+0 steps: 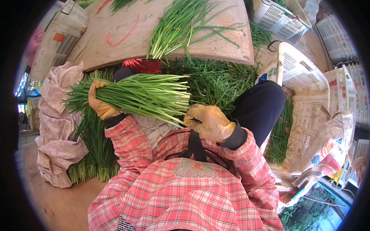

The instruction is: The person bundles green plants together by hand, ties them with a red string, and places the bundles into plastic baskets.

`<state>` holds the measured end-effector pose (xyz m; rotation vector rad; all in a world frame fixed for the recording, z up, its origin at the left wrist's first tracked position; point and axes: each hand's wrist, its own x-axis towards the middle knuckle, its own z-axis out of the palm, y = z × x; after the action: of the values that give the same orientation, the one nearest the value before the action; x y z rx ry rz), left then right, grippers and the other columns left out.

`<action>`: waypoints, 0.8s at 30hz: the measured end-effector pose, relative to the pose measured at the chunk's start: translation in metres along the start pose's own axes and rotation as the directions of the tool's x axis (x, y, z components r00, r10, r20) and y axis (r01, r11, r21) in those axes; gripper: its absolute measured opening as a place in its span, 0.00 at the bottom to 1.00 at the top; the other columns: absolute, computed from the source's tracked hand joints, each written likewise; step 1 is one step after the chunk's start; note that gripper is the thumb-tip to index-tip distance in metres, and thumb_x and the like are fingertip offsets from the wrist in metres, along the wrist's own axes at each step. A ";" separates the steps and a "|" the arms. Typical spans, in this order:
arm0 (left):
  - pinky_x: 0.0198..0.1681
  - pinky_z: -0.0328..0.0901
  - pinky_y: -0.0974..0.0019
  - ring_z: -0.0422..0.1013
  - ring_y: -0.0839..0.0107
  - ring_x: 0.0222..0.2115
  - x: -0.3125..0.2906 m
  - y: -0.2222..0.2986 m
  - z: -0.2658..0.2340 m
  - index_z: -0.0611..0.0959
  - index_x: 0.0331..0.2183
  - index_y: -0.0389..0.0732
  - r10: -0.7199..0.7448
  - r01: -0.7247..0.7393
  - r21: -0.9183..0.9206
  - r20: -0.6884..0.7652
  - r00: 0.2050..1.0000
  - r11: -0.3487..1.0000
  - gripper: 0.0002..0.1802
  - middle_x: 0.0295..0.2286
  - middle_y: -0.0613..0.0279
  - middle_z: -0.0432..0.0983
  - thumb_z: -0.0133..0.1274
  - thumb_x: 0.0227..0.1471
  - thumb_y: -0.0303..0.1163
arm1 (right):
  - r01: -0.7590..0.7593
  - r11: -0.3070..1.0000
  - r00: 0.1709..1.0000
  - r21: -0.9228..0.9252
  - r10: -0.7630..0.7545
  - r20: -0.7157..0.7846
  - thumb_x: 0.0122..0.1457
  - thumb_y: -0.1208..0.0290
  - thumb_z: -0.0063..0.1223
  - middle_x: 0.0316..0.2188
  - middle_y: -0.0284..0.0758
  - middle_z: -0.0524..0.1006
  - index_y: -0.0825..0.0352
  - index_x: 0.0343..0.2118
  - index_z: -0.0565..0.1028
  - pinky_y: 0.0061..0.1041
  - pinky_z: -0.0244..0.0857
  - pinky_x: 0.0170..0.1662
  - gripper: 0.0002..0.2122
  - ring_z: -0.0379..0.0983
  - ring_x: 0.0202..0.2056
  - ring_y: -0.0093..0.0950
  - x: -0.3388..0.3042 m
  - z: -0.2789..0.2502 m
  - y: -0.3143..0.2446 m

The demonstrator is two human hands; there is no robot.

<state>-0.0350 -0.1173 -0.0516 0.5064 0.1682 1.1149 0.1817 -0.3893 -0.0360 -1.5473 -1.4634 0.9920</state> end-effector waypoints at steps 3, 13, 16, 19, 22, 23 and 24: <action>0.39 0.67 0.67 0.68 0.72 0.28 0.001 -0.001 -0.002 0.71 0.27 0.40 -0.042 0.042 0.000 0.061 0.997 0.999 0.06 0.24 0.66 0.68 0.45 0.55 0.28 | 0.083 0.993 0.907 -0.088 -0.112 -0.406 0.50 0.76 0.56 0.28 0.38 0.75 0.67 0.30 0.76 0.30 0.68 0.31 0.05 0.74 0.29 0.36 0.006 -0.002 0.003; 0.38 0.67 0.66 0.67 0.73 0.27 0.001 -0.020 0.017 0.70 0.27 0.41 -0.061 0.060 0.035 0.018 0.998 0.998 0.05 0.23 0.67 0.67 0.46 0.55 0.29 | 0.195 0.885 0.820 -0.423 -0.384 -0.424 0.47 0.71 0.56 0.29 0.37 0.76 0.64 0.29 0.76 0.34 0.66 0.33 0.06 0.73 0.29 0.37 0.059 0.019 0.003; 0.38 0.67 0.66 0.67 0.73 0.27 0.002 -0.016 0.017 0.70 0.27 0.40 -0.076 0.076 0.039 -0.011 0.997 0.996 0.05 0.23 0.66 0.67 0.46 0.54 0.29 | 0.160 0.981 0.722 -0.110 -0.192 -0.664 0.47 0.78 0.56 0.24 0.36 0.75 0.65 0.25 0.75 0.25 0.67 0.31 0.02 0.73 0.26 0.31 0.055 0.015 0.015; 0.38 0.67 0.66 0.67 0.73 0.26 -0.002 -0.013 0.014 0.70 0.27 0.40 -0.048 0.048 0.001 -0.042 0.998 0.999 0.05 0.22 0.66 0.67 0.46 0.54 0.28 | 0.087 0.963 0.728 0.256 0.114 -0.676 0.55 0.76 0.53 0.25 0.34 0.76 0.68 0.28 0.74 0.20 0.65 0.31 0.02 0.70 0.26 0.21 0.035 -0.005 0.011; 0.37 0.67 0.66 0.67 0.72 0.26 -0.002 -0.007 0.008 0.70 0.27 0.40 -0.006 0.012 0.075 -0.078 0.997 0.997 0.04 0.22 0.65 0.67 0.46 0.53 0.28 | 0.163 0.948 0.614 0.274 0.120 -0.780 0.60 0.75 0.49 0.28 0.32 0.77 0.68 0.33 0.73 0.15 0.61 0.29 0.03 0.66 0.25 0.16 0.005 -0.029 0.011; 0.37 0.67 0.66 0.67 0.72 0.26 -0.003 -0.005 0.008 0.71 0.26 0.40 0.013 -0.006 0.073 -0.088 0.996 0.997 0.04 0.22 0.65 0.67 0.46 0.53 0.27 | 0.215 0.941 0.565 0.260 0.097 -0.819 0.60 0.75 0.49 0.28 0.32 0.77 0.68 0.33 0.73 0.15 0.61 0.30 0.03 0.66 0.25 0.16 -0.005 -0.036 0.014; 0.37 0.67 0.66 0.68 0.72 0.26 -0.004 -0.003 0.009 0.71 0.26 0.40 0.028 -0.021 0.069 -0.098 0.995 0.997 0.04 0.22 0.65 0.67 0.46 0.52 0.27 | 0.213 0.947 0.484 0.239 0.110 -0.868 0.59 0.74 0.52 0.27 0.32 0.77 0.68 0.32 0.74 0.15 0.61 0.30 0.04 0.66 0.25 0.17 -0.015 -0.043 0.018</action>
<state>-0.0310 -0.1248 -0.0458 0.5153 0.2881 1.1620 0.2280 -0.4060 -0.0343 -1.3951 -0.5459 0.2241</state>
